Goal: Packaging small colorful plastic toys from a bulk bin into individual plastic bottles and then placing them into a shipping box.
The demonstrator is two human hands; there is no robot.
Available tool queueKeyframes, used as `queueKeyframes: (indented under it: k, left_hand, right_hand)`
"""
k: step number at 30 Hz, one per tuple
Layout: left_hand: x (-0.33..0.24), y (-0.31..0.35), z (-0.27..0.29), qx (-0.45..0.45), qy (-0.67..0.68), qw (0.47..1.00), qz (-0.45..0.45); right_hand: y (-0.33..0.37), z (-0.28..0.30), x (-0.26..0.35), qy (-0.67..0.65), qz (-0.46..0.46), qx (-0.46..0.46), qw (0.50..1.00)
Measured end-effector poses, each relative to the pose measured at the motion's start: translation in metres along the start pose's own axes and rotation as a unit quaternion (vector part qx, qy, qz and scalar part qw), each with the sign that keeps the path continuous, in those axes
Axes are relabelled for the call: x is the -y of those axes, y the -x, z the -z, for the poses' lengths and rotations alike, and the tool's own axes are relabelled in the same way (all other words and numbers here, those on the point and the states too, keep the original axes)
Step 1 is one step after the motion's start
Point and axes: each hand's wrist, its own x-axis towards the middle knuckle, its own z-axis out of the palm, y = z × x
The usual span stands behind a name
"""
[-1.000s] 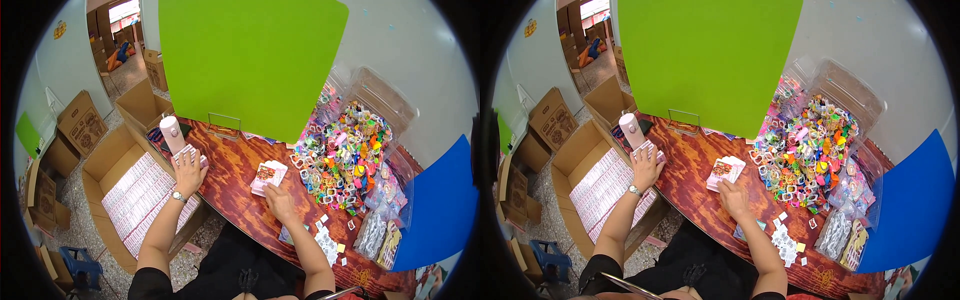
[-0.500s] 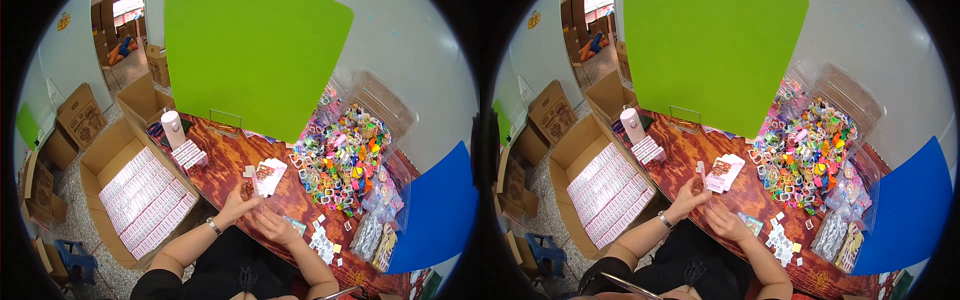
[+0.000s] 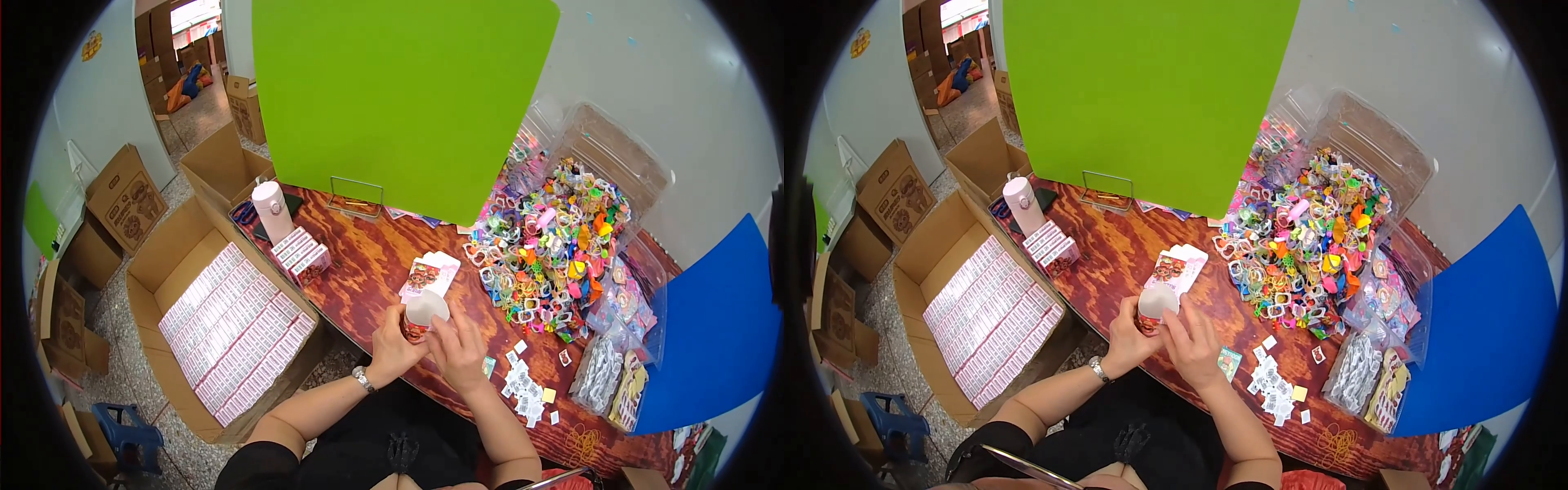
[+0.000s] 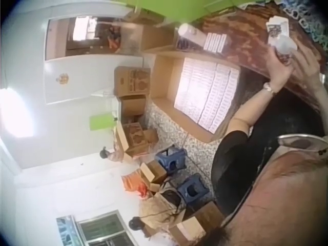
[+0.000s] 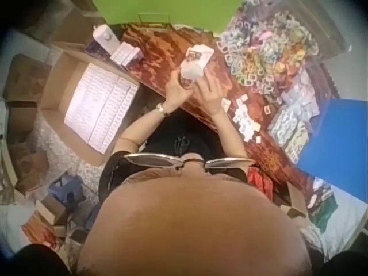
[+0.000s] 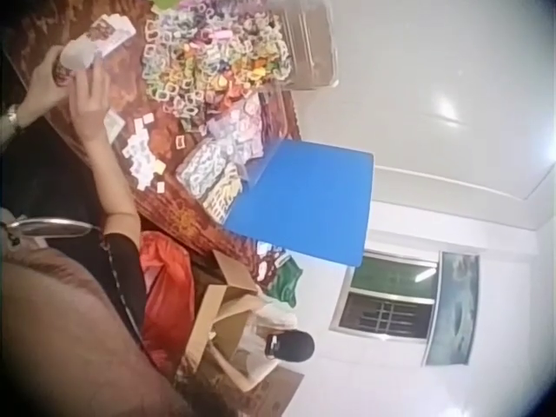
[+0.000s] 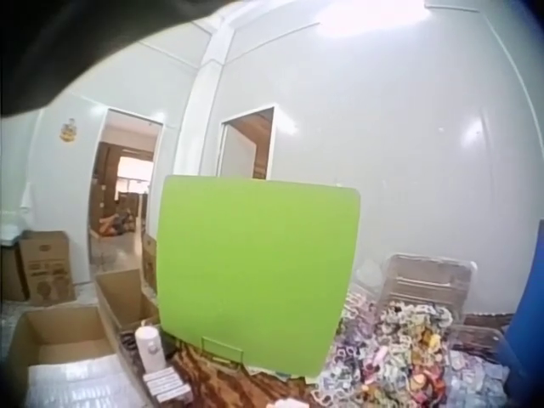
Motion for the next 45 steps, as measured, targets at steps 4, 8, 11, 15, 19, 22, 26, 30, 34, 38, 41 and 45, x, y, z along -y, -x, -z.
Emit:
queueKeyframes:
  k: [4, 8, 11, 15, 19, 22, 26, 30, 34, 38, 41, 45]
  left_hand:
    - [-0.009, 0.0, 0.003, -0.042, -0.028, 0.993, -0.107]
    - [-0.003, 0.0, 0.009, -0.018, -0.068, 0.974, -0.213]
    - [-0.002, -0.001, 0.012, 0.003, -0.074, 0.966, -0.247]
    - [-0.007, -0.003, 0.013, 0.02, -0.084, 0.963, -0.255]
    - [-0.008, 0.003, 0.012, 0.041, -0.114, 0.96, -0.252]
    - [-0.008, 0.004, 0.011, 0.045, -0.138, 0.957, -0.251]
    - [-0.006, 0.006, 0.008, 0.033, -0.138, 0.959, -0.246]
    - [-0.002, 0.005, 0.009, 0.023, -0.148, 0.959, -0.242]
    - [-0.004, 0.004, 0.007, 0.007, -0.186, 0.941, -0.282]
    - [-0.007, 0.005, 0.007, 0.014, -0.214, 0.934, -0.285]
    - [-0.005, 0.006, 0.006, 0.022, -0.223, 0.937, -0.269]
    - [-0.004, 0.01, 0.003, 0.019, -0.239, 0.929, -0.282]
  right_hand:
    - [0.006, 0.006, -0.002, -0.057, -0.036, 0.041, 0.997]
    - [0.004, 0.015, -0.005, -0.066, -0.016, 0.059, 0.996]
    - [0.002, 0.024, -0.004, -0.087, -0.025, 0.087, 0.992]
    - [-0.001, 0.032, 0.007, -0.329, -0.298, 0.092, 0.891]
    - [0.002, 0.016, -0.013, -0.489, -0.445, 0.061, 0.748]
    - [0.009, 0.014, -0.009, -0.475, -0.418, 0.094, 0.768]
    - [0.001, 0.018, 0.003, -0.406, -0.38, 0.093, 0.826]
    - [-0.008, 0.022, 0.009, -0.308, -0.361, 0.105, 0.874]
    - [-0.011, 0.025, 0.01, -0.193, -0.224, 0.092, 0.951]
    - [-0.007, 0.024, 0.009, -0.178, -0.186, 0.062, 0.964]
    - [0.003, 0.026, 0.008, -0.218, -0.198, 0.072, 0.953]
    - [0.013, 0.024, 0.011, -0.208, -0.228, 0.064, 0.949]
